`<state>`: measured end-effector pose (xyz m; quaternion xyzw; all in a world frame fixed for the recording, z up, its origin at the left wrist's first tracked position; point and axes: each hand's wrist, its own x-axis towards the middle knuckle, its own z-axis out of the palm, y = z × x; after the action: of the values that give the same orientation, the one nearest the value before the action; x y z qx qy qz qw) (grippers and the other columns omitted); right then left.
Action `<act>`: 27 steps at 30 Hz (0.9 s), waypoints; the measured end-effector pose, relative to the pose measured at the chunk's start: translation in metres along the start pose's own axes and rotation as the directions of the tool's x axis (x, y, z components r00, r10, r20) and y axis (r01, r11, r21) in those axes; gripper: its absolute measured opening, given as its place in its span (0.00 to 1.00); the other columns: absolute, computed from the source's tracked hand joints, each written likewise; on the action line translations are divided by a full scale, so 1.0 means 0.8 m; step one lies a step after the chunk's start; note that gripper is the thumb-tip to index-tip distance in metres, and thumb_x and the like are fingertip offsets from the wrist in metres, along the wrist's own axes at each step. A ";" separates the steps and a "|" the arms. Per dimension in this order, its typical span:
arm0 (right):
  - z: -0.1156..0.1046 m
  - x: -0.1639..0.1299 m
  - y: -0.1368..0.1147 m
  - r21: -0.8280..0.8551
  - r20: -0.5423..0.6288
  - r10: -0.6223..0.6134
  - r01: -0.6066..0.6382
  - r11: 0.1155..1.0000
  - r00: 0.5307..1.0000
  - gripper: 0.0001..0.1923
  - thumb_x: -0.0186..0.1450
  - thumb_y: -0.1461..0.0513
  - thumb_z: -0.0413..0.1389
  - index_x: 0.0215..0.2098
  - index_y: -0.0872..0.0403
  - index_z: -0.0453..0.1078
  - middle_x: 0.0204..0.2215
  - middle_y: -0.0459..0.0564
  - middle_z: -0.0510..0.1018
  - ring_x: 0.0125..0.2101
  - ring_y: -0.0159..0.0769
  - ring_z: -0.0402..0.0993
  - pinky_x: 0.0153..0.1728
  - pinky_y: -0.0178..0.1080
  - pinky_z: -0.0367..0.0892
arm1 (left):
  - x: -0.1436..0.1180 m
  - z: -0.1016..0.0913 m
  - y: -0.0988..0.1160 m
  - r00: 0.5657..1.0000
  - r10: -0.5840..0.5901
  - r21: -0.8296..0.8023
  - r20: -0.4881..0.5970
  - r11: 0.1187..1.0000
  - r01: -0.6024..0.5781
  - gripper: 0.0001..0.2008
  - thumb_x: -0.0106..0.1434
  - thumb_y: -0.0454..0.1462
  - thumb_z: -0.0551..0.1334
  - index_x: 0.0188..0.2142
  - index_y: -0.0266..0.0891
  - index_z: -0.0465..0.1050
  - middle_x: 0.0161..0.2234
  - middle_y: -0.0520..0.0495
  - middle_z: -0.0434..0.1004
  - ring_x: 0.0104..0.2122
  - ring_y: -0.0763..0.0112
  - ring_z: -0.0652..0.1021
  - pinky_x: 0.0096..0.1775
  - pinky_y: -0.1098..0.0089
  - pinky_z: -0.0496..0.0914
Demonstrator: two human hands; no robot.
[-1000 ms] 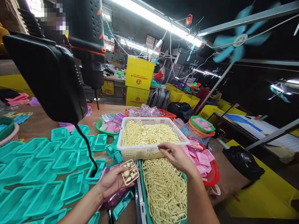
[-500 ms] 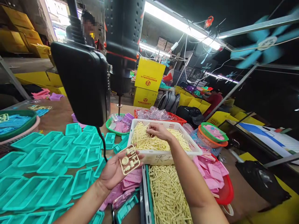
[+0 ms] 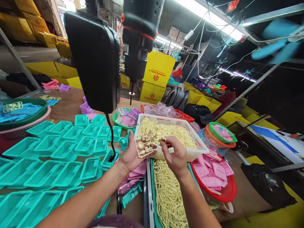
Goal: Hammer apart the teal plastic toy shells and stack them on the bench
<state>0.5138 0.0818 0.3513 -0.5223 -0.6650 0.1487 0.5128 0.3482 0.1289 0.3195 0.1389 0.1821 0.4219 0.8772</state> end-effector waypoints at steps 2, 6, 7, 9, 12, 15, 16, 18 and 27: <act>0.019 -0.027 0.004 0.057 -0.074 0.078 -0.074 0.996 0.994 0.05 0.66 0.55 0.58 0.39 0.46 0.71 0.32 0.49 0.75 0.31 0.37 0.73 0.34 0.42 0.74 | 0.002 0.004 -0.011 0.999 0.053 -0.023 0.008 0.998 -0.053 0.43 0.62 0.65 0.44 0.55 0.33 0.72 0.45 0.33 0.80 0.47 0.50 0.79 0.51 0.53 0.73; 0.051 -0.053 0.018 0.441 -0.130 0.450 -0.355 0.824 0.883 0.14 0.64 0.50 0.59 0.41 0.48 0.66 0.31 0.47 0.74 0.24 0.33 0.72 0.20 0.35 0.71 | -0.002 0.010 -0.029 0.984 0.167 -0.023 -0.053 0.985 -0.169 0.38 0.65 0.62 0.44 0.56 0.36 0.71 0.47 0.35 0.80 0.49 0.54 0.79 0.52 0.57 0.72; 0.054 -0.055 0.020 0.491 -0.111 0.501 -0.392 0.778 0.858 0.16 0.63 0.49 0.60 0.41 0.49 0.65 0.31 0.47 0.74 0.23 0.32 0.71 0.17 0.34 0.69 | -0.004 0.012 -0.032 0.981 0.184 -0.013 -0.065 0.983 -0.185 0.38 0.67 0.61 0.43 0.56 0.35 0.71 0.47 0.35 0.80 0.48 0.55 0.80 0.52 0.58 0.72; 0.056 -0.060 0.018 0.495 -0.129 0.505 -0.386 0.778 0.853 0.16 0.64 0.50 0.59 0.41 0.50 0.65 0.30 0.46 0.74 0.22 0.31 0.71 0.17 0.33 0.69 | -0.010 0.016 -0.035 0.977 0.201 -0.001 -0.076 0.979 -0.202 0.37 0.68 0.59 0.42 0.56 0.34 0.71 0.45 0.35 0.81 0.46 0.56 0.80 0.51 0.59 0.73; 0.047 -0.068 0.009 0.180 -0.304 0.136 -0.083 0.980 0.943 0.08 0.67 0.59 0.57 0.45 0.51 0.68 0.34 0.48 0.77 0.30 0.33 0.76 0.30 0.36 0.75 | -0.019 0.023 -0.036 0.974 0.204 -0.015 -0.093 0.978 -0.207 0.36 0.69 0.58 0.43 0.54 0.32 0.71 0.41 0.36 0.81 0.42 0.58 0.82 0.47 0.60 0.75; 0.039 -0.077 0.004 -0.328 -0.201 -0.415 0.338 0.882 0.888 0.17 0.65 0.69 0.58 0.50 0.48 0.72 0.40 0.51 0.79 0.42 0.39 0.75 0.43 0.43 0.72 | -0.026 0.029 -0.036 0.970 0.201 -0.042 -0.135 0.977 -0.209 0.33 0.70 0.57 0.43 0.52 0.33 0.72 0.39 0.39 0.81 0.37 0.62 0.82 0.44 0.62 0.76; 0.039 -0.080 0.004 -0.418 -0.123 -0.500 0.412 0.810 0.857 0.20 0.64 0.70 0.58 0.52 0.48 0.72 0.41 0.51 0.79 0.44 0.41 0.74 0.45 0.44 0.71 | -0.028 0.030 -0.036 0.970 0.199 -0.048 -0.139 0.977 -0.208 0.33 0.70 0.57 0.43 0.51 0.33 0.72 0.39 0.39 0.81 0.36 0.62 0.82 0.43 0.62 0.76; 0.041 -0.084 0.007 -0.491 -0.026 -0.553 0.471 0.733 0.833 0.22 0.64 0.70 0.59 0.54 0.48 0.71 0.42 0.52 0.79 0.46 0.43 0.72 0.45 0.46 0.69 | -0.030 0.031 -0.036 0.973 0.195 -0.052 -0.127 0.978 -0.202 0.34 0.70 0.57 0.42 0.49 0.32 0.73 0.40 0.38 0.81 0.36 0.62 0.82 0.42 0.63 0.77; 0.042 -0.094 -0.005 -0.450 0.112 -0.552 0.538 0.713 0.826 0.21 0.64 0.67 0.60 0.55 0.50 0.69 0.44 0.51 0.80 0.46 0.42 0.72 0.45 0.46 0.65 | -0.044 0.012 -0.031 0.984 0.177 0.078 -0.013 0.981 -0.176 0.23 0.67 0.49 0.59 0.52 0.34 0.72 0.36 0.42 0.79 0.35 0.64 0.81 0.38 0.66 0.77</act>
<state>0.4780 0.0275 0.3000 -0.4120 -0.7968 -0.1794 0.4039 0.3491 0.0851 0.3255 0.1838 0.1937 0.4922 0.8285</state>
